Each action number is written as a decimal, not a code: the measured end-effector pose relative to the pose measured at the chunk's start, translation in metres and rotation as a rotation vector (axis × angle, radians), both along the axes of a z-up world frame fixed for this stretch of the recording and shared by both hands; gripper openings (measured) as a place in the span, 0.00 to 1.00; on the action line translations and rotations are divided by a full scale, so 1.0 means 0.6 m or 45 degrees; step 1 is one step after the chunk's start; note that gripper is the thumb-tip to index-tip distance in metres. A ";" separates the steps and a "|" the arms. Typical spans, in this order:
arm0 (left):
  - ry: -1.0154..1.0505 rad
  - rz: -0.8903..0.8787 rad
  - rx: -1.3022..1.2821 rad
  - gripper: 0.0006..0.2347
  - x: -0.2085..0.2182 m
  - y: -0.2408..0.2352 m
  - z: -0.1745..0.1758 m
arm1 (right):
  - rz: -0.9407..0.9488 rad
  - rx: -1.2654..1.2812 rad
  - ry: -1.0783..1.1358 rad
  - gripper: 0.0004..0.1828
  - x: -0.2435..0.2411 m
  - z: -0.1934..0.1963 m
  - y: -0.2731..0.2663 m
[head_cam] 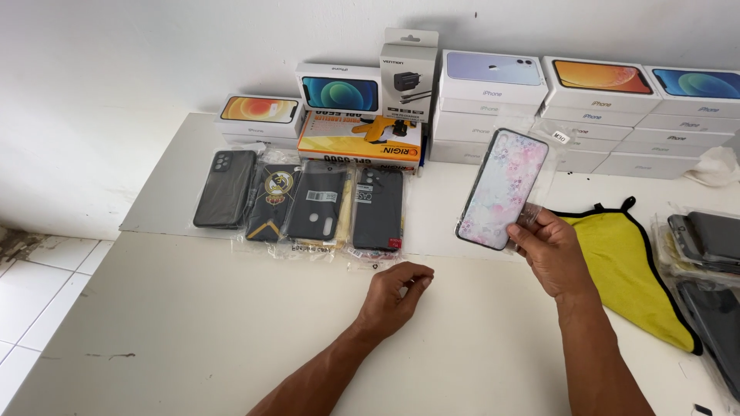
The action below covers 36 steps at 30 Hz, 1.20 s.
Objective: The person is cleaning individual phone cases with a yellow cloth and then carefully sliding them into clear plastic packaging sleeves.
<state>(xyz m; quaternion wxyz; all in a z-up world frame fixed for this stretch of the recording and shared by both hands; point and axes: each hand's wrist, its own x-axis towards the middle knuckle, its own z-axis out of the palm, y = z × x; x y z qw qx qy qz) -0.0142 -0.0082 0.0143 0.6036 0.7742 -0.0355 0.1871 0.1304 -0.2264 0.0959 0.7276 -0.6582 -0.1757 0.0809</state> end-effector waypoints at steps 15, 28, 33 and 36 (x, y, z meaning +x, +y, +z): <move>-0.425 0.422 0.007 0.05 0.017 0.025 0.002 | 0.064 -0.170 -0.202 0.17 -0.017 -0.027 0.037; -0.386 1.762 -0.103 0.09 -0.015 0.280 0.012 | 0.315 -0.012 -0.236 0.25 -0.085 -0.007 0.305; -0.259 1.731 -0.652 0.25 -0.041 0.311 0.030 | 0.346 -0.167 -0.055 0.24 -0.098 -0.034 0.459; -0.268 1.683 -0.715 0.28 -0.048 0.312 0.038 | 0.377 -0.225 -0.067 0.28 -0.053 -0.098 0.545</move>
